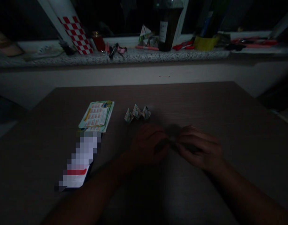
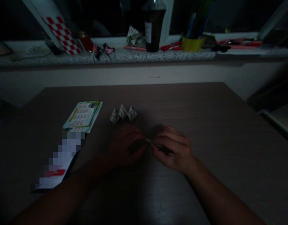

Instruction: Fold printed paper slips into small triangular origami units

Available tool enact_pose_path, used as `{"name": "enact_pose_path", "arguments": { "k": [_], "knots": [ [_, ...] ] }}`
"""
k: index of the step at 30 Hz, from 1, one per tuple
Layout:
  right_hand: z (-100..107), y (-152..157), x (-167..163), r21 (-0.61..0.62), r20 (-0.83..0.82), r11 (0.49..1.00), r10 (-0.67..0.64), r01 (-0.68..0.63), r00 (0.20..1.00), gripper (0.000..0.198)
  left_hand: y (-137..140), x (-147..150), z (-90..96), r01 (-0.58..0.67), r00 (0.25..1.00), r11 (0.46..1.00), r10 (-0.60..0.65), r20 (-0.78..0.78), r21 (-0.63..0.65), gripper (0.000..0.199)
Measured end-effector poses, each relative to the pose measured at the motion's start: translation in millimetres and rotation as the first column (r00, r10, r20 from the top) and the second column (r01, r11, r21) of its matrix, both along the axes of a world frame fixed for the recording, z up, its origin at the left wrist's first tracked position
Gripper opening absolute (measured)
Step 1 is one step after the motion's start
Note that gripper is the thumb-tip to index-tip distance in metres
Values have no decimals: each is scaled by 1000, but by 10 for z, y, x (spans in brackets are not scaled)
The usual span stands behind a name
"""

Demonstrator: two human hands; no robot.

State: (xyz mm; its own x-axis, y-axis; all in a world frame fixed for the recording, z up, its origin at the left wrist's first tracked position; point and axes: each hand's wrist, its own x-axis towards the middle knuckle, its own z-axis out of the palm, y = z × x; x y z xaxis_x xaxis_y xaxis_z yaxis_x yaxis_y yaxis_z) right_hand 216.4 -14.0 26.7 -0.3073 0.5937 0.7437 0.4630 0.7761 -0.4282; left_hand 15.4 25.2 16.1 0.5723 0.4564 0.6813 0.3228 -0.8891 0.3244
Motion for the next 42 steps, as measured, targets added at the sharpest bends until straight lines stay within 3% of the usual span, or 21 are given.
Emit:
{"name": "enact_pose_path", "arguments": {
  "k": [5,9,11,14,17,19,21,23,26,31,42],
  "knots": [
    [-19,-13,0,-74,-12,996,-53,52,999,17,-43,58,-42,40,998,993,-36,42,-108,4],
    [-54,11,45,-155,-11,983,-98,96,995,13,-47,44,-13,36,996,967,-13,92,-251,8],
    [-81,34,66,-223,3,966,-131,128,991,11,-30,35,-3,1,996,930,33,87,-368,11],
    [-140,70,93,-338,40,927,-158,162,987,9,24,32,-37,-97,993,820,120,3,-565,13],
    [-205,100,104,-443,94,886,-106,137,990,7,88,30,-122,-165,986,753,141,-89,-637,14],
    [-236,114,101,-486,146,865,-60,124,987,8,117,23,-173,-225,972,787,138,-191,-575,17],
    [-250,125,94,-498,203,857,-31,131,979,9,129,13,-196,-256,943,861,122,-311,-440,19],
    [-252,131,90,-488,249,861,-19,143,968,9,127,5,-192,-231,914,924,99,-393,-305,21],
    [-248,134,90,-472,291,868,-10,153,957,9,119,-2,-163,-142,884,968,29,-467,-208,22],
    [-247,129,92,-500,276,851,-21,162,961,9,133,-32,-120,-70,843,979,-46,-536,-193,25],
    [-210,109,126,-517,245,850,31,103,969,6,171,-119,12,20,838,946,-192,-510,-323,52]
  ]
}}
